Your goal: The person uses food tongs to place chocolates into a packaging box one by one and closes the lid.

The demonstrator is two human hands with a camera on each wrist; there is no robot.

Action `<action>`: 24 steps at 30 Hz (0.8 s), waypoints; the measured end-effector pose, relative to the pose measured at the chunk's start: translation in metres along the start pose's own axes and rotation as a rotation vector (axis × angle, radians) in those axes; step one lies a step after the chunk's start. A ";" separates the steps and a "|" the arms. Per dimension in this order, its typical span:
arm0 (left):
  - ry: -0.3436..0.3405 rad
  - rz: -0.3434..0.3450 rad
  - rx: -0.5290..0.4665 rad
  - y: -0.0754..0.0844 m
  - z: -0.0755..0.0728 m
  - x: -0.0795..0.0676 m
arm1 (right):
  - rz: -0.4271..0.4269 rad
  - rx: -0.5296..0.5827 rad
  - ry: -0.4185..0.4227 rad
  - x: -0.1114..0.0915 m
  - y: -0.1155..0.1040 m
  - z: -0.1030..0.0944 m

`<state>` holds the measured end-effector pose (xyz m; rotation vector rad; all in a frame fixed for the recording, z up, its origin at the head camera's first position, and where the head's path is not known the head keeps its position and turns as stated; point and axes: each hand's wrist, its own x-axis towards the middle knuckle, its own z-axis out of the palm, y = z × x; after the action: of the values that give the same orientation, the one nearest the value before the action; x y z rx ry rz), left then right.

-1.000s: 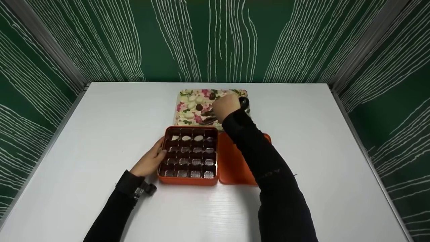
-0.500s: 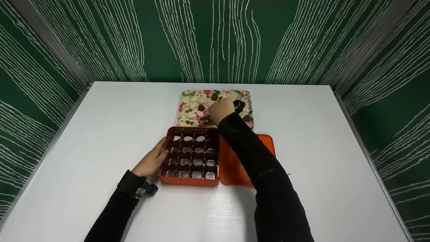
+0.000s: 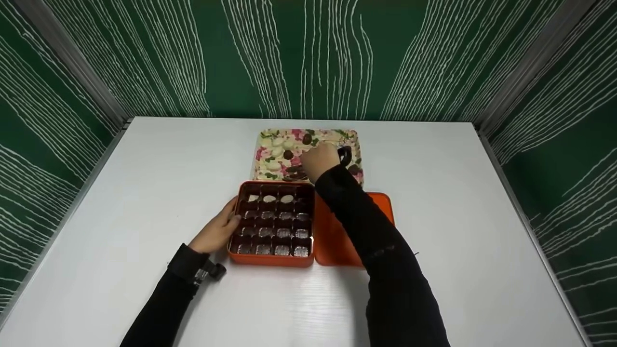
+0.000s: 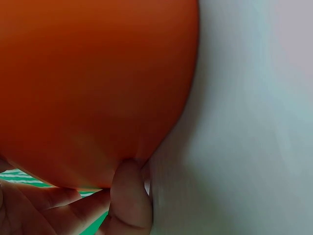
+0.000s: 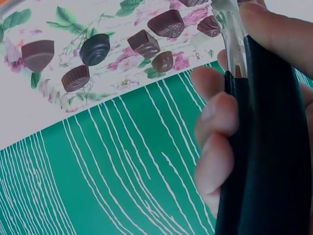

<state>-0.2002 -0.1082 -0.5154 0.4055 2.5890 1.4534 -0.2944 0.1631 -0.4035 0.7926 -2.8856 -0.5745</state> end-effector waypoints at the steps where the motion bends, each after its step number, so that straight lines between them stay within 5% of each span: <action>1: 0.000 -0.001 -0.003 0.000 0.000 0.000 | 0.005 0.022 -0.007 0.000 0.001 0.002; 10: 0.003 0.003 -0.004 0.000 0.001 0.002 | 0.014 0.265 -0.002 -0.017 0.026 -0.001; 17: -0.003 -0.001 0.003 -0.002 0.000 0.001 | -0.037 0.301 -0.036 -0.041 0.041 -0.019; 24: 0.010 0.017 -0.007 -0.002 0.001 0.001 | -0.080 0.333 0.054 -0.065 0.049 -0.025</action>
<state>-0.2010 -0.1080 -0.5182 0.4218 2.5937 1.4728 -0.2571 0.2271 -0.3609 0.9500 -2.9489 -0.0738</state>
